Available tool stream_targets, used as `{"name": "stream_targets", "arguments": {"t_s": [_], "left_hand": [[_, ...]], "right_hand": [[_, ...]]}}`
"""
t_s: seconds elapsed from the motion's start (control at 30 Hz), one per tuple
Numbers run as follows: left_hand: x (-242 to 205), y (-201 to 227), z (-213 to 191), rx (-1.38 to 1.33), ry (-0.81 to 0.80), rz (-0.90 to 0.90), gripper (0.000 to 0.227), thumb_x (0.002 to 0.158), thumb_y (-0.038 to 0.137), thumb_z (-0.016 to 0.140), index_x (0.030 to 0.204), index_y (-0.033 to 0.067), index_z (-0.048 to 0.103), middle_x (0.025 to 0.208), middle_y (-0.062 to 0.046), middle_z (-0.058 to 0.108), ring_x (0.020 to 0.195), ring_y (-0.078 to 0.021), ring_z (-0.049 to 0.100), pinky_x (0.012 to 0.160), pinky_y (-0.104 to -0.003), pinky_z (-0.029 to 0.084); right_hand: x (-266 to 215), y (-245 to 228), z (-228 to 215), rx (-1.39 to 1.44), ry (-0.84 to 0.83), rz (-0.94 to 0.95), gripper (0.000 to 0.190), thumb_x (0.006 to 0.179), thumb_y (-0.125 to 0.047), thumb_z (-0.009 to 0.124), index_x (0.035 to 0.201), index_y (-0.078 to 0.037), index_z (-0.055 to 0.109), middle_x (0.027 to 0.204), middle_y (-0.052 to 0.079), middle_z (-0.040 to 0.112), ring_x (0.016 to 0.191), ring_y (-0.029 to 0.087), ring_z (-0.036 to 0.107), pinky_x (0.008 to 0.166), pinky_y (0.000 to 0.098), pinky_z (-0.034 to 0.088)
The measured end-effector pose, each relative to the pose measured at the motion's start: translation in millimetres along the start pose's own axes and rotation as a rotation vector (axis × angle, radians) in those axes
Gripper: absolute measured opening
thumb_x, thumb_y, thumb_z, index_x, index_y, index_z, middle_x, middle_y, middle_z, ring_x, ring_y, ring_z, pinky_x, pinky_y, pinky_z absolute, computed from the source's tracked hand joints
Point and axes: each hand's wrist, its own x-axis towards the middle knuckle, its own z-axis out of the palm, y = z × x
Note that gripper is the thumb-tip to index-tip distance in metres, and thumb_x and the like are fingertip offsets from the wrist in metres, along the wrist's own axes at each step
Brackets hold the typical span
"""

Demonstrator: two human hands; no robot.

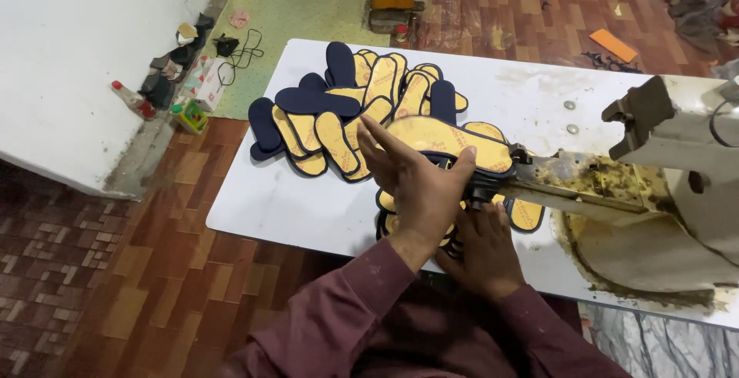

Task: Feeding shoe insoles into an industrial machine for processing at a workstation.

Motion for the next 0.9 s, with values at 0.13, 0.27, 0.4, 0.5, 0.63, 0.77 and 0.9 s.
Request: {"name": "stream_targets", "arguments": {"t_s": [0.13, 0.27, 0.4, 0.5, 0.63, 0.77, 0.9], "left_hand": [[26, -27, 28, 0.055, 0.177, 0.384, 0.103, 0.082, 0.011, 0.076, 0.162, -0.0007, 0.012, 0.158, -0.04, 0.016, 0.148, -0.0594, 0.012, 0.115, -0.077, 0.005], [78, -27, 28, 0.4, -0.36, 0.594, 0.036, 0.085, 0.033, 0.074, 0.115, 0.0136, 0.077, 0.113, -0.011, 0.07, 0.116, -0.0392, 0.065, 0.101, -0.063, 0.044], [81, 13, 15, 0.392, -0.676, 0.354, 0.02, 0.089, 0.025, 0.078, 0.104, 0.0114, 0.082, 0.104, -0.005, 0.081, 0.094, -0.0221, 0.076, 0.072, -0.04, 0.058], [82, 9, 18, 0.348, -0.667, 0.353, 0.025, 0.089, 0.026, 0.078, 0.107, 0.0093, 0.081, 0.114, -0.004, 0.076, 0.101, -0.0222, 0.074, 0.076, -0.039, 0.058], [77, 9, 16, 0.396, -0.667, 0.397, 0.017, 0.092, 0.023, 0.075, 0.085, 0.0085, 0.08, 0.072, -0.004, 0.07, 0.068, -0.0183, 0.064, 0.06, -0.039, 0.042], [69, 9, 13, 0.383, -0.583, 0.362, 0.026, 0.094, 0.027, 0.075, 0.075, 0.0087, 0.074, 0.085, -0.003, 0.065, 0.063, -0.0187, 0.062, 0.056, -0.039, 0.042], [53, 18, 6, 0.413, -0.535, 0.282, 0.043, 0.098, 0.027, 0.077, 0.061, 0.0083, 0.065, 0.055, -0.002, 0.048, 0.05, -0.0163, 0.047, 0.051, -0.037, 0.039]], "right_hand": [[8, -13, -24, 0.056, -0.113, 0.074, 0.094, 0.076, -0.071, 0.07, 0.151, -0.019, 0.049, 0.138, 0.015, 0.056, 0.141, 0.041, 0.045, 0.129, 0.058, 0.017], [12, -20, -36, 0.045, -0.126, 0.071, 0.095, 0.078, -0.073, 0.068, 0.155, -0.022, 0.045, 0.142, 0.013, 0.054, 0.143, 0.038, 0.044, 0.128, 0.0575, 0.017], [7, -12, -28, 0.021, 0.003, -0.062, 0.084, 0.085, -0.065, 0.063, 0.151, -0.015, 0.048, 0.143, 0.016, 0.054, 0.137, 0.043, 0.046, 0.124, 0.0622, 0.022], [8, -8, -26, 0.003, -0.017, -0.083, 0.089, 0.084, -0.065, 0.066, 0.154, -0.014, 0.043, 0.138, 0.018, 0.053, 0.134, 0.044, 0.045, 0.123, 0.0619, 0.023], [9, -11, -29, 0.004, 0.062, -0.132, 0.081, 0.086, -0.063, 0.066, 0.146, -0.011, 0.05, 0.126, 0.017, 0.056, 0.125, 0.043, 0.049, 0.12, 0.0638, 0.029], [9, -12, -28, 0.006, 0.014, -0.109, 0.081, 0.086, -0.063, 0.064, 0.148, -0.013, 0.048, 0.137, 0.018, 0.054, 0.131, 0.045, 0.046, 0.123, 0.0622, 0.024], [7, -10, -26, -0.018, 0.059, -0.132, 0.082, 0.086, -0.063, 0.064, 0.148, -0.011, 0.048, 0.13, 0.018, 0.056, 0.129, 0.043, 0.049, 0.123, 0.0631, 0.027]]}}
